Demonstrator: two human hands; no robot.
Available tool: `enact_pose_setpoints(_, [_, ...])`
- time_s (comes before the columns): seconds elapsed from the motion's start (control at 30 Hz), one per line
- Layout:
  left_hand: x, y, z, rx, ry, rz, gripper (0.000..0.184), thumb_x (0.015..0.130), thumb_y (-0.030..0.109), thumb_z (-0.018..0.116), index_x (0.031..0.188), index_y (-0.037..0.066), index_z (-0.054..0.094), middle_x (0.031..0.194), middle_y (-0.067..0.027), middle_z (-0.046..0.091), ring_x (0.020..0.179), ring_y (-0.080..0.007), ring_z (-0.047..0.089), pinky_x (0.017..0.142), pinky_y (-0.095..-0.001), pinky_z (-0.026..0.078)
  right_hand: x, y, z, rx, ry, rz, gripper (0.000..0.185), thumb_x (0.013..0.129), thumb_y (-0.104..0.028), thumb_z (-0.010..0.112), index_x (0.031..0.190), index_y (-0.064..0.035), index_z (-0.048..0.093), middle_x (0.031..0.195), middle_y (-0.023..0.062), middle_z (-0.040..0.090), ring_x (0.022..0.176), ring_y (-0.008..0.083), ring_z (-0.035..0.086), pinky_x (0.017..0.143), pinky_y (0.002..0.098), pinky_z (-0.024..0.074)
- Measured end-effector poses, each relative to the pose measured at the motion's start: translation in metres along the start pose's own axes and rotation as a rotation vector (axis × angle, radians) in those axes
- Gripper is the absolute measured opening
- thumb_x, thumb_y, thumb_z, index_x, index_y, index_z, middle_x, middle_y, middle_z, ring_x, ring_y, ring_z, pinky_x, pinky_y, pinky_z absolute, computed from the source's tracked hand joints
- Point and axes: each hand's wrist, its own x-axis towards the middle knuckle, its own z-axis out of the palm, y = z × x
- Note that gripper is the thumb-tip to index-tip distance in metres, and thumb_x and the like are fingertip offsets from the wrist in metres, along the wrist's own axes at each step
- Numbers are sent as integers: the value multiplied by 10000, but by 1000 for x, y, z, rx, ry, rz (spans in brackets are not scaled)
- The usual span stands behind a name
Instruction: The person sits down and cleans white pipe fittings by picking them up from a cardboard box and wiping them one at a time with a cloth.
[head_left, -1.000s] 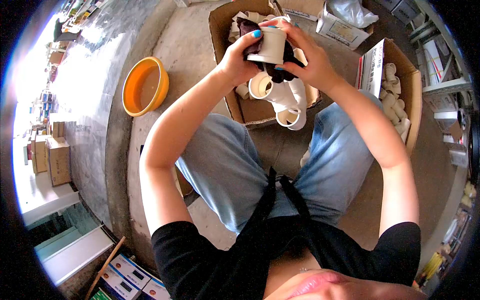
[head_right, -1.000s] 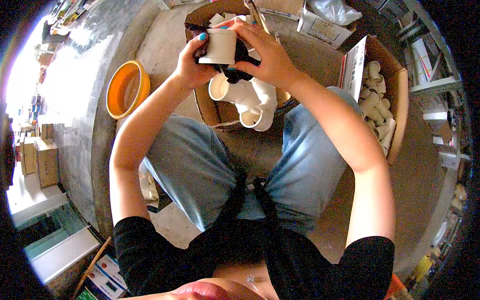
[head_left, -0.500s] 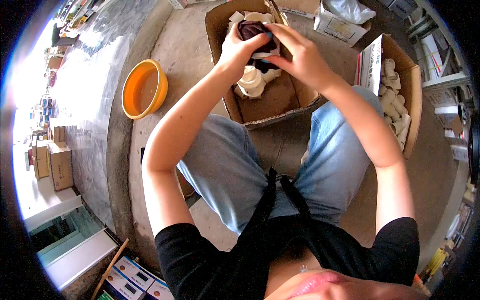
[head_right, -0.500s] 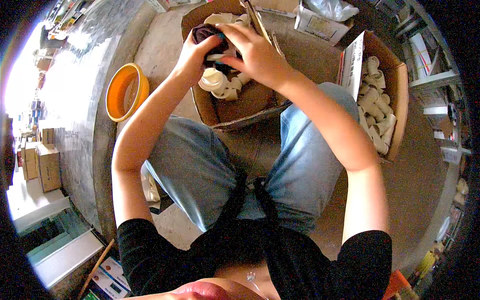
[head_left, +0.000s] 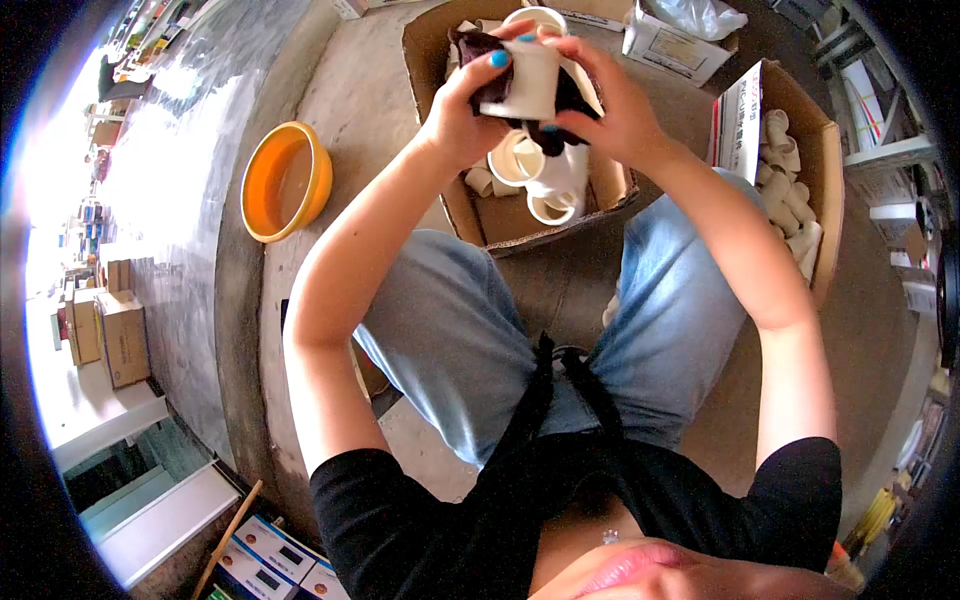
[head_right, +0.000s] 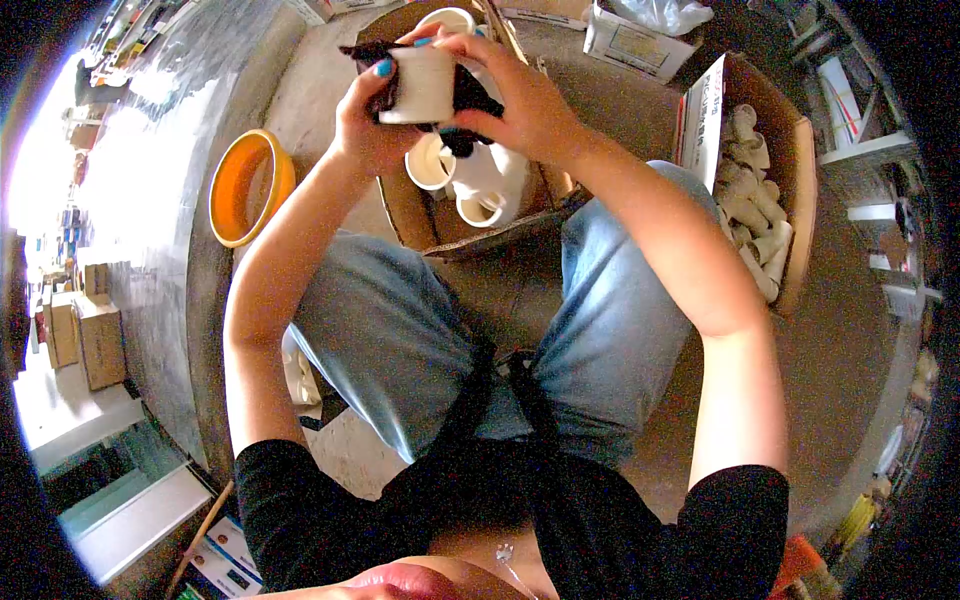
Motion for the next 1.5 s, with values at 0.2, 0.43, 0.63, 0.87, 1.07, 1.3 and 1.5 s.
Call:
enact_pose_setpoints(0.2, [6, -6, -3, 538, 439, 150, 408, 708, 141, 669, 1044, 12, 478, 934, -85, 561, 826, -166, 579, 734, -310, 493, 3, -9, 5, -193, -51, 16, 693, 695, -167, 700, 1280, -55, 346, 1253, 194, 428, 1164, 337, 424, 990, 376, 332])
enact_pose_setpoints(0.43, [1, -3, -10, 391, 459, 48, 396, 770, 256, 629, 1054, 13, 494, 909, -92, 582, 787, -174, 593, 706, -316, 499, 4, -8, 15, -154, 13, 2, 669, 699, -153, 703, 1277, -75, 374, 1182, 174, 498, 1096, 337, 486, 930, 371, 396])
enact_pose_setpoints(0.63, [-7, -7, -12, 7, 246, -114, 420, 850, 364, 526, 1111, 36, 496, 1013, -98, 575, 931, -211, 570, 830, -369, 464, -9, 11, 16, 83, -14, 88, 735, 699, -222, 727, 1292, -73, 319, 1229, 179, 472, 1138, 302, 482, 944, 366, 394])
enact_pose_setpoints(0.87, [-5, -5, 1, 347, 249, 24, 419, 806, 270, 593, 1118, 16, 478, 1008, -100, 572, 893, -189, 577, 785, -332, 480, -8, 13, 13, -66, 3, 32, 760, 687, -225, 730, 1299, -71, 307, 1253, 183, 444, 1151, 310, 463, 964, 367, 375])
enact_pose_setpoints(1.07, [3, -15, -14, 1010, 500, 224, 540, 608, 245, 721, 1006, -29, 481, 849, -75, 566, 758, -136, 557, 685, -260, 476, -5, -11, 10, -326, -66, -117, 721, 690, -187, 708, 1297, -42, 347, 1241, 211, 441, 1127, 353, 461, 950, 388, 388])
enact_pose_setpoints(1.3, [0, -7, -23, 857, 376, 234, 491, 651, 258, 728, 986, -20, 502, 877, -83, 586, 782, -128, 569, 686, -271, 485, -4, -9, 9, -242, -106, 48, 620, 716, -124, 673, 1259, -48, 383, 1164, 211, 510, 1033, 361, 529, 868, 387, 449])
enact_pose_setpoints(1.5, [-6, -5, -14, 296, 292, -29, 420, 828, 368, 552, 1064, 22, 515, 953, -100, 593, 833, -201, 598, 751, -329, 493, -10, 1, 11, -137, -114, 101, 688, 692, -206, 711, 1271, -73, 363, 1168, 174, 522, 1036, 345, 539, 857, 388, 448])
